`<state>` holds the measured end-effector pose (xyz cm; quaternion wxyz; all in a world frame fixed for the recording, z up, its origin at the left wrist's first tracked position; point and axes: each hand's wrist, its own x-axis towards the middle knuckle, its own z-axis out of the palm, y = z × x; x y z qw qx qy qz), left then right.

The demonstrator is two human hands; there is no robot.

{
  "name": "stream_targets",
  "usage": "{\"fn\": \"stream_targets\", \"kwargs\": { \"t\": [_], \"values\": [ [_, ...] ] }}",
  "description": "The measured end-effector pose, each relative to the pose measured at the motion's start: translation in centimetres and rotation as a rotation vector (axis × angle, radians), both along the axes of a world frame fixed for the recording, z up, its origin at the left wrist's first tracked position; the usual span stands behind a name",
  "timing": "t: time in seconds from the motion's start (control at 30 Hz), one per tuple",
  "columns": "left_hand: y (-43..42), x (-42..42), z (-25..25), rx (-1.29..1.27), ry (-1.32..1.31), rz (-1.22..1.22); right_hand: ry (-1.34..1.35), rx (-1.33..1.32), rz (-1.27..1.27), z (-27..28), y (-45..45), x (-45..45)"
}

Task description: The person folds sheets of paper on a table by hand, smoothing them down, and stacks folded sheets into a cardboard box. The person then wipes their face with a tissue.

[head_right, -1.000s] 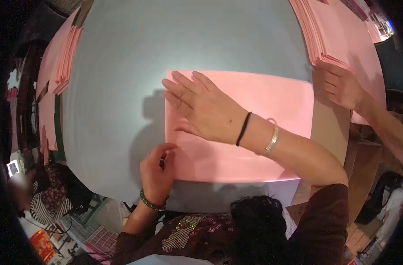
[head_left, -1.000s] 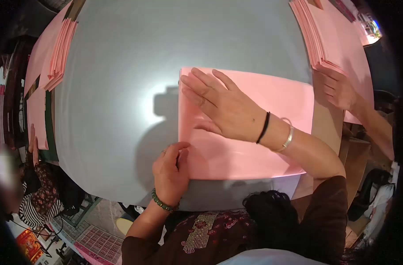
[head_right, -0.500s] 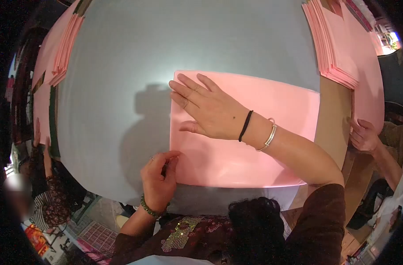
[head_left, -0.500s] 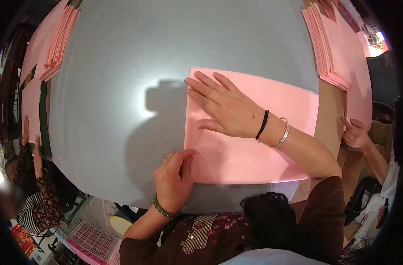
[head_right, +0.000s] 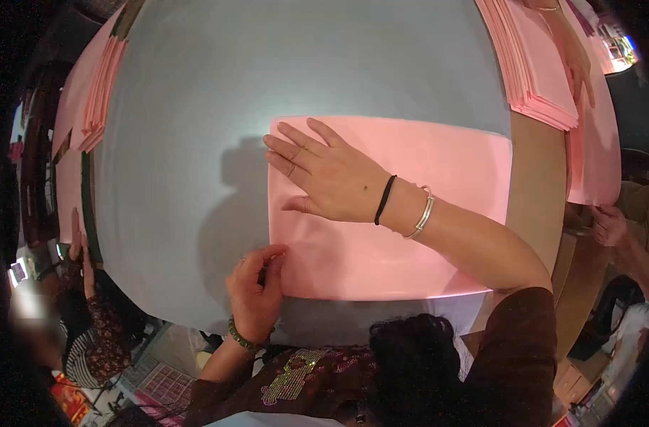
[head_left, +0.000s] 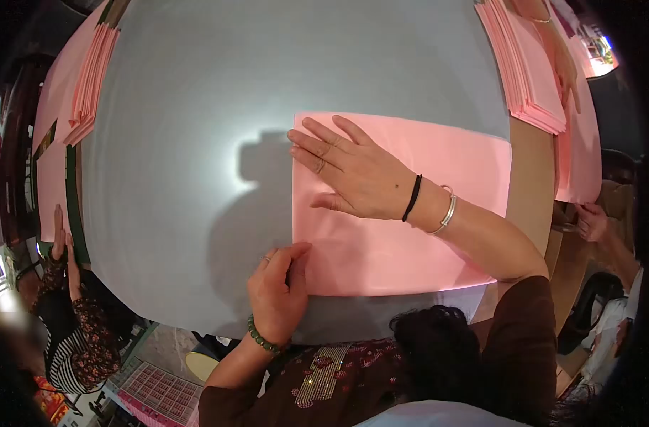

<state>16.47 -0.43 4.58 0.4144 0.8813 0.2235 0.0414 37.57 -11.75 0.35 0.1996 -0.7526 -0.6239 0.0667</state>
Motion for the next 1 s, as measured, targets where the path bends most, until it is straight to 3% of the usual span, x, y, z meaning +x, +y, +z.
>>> {"fn": "stream_targets", "kwargs": {
  "t": [0.7,1.0],
  "values": [
    [0.0,-0.2,-0.1,0.016,0.020,0.019,-0.021,0.118,-0.089,-0.6,-0.5,-0.3],
    [-0.2,-3.0,-1.4,-0.178,0.019,0.120,-0.080,0.181,-0.095,-1.4,-1.3,-0.2]
  ]
}}
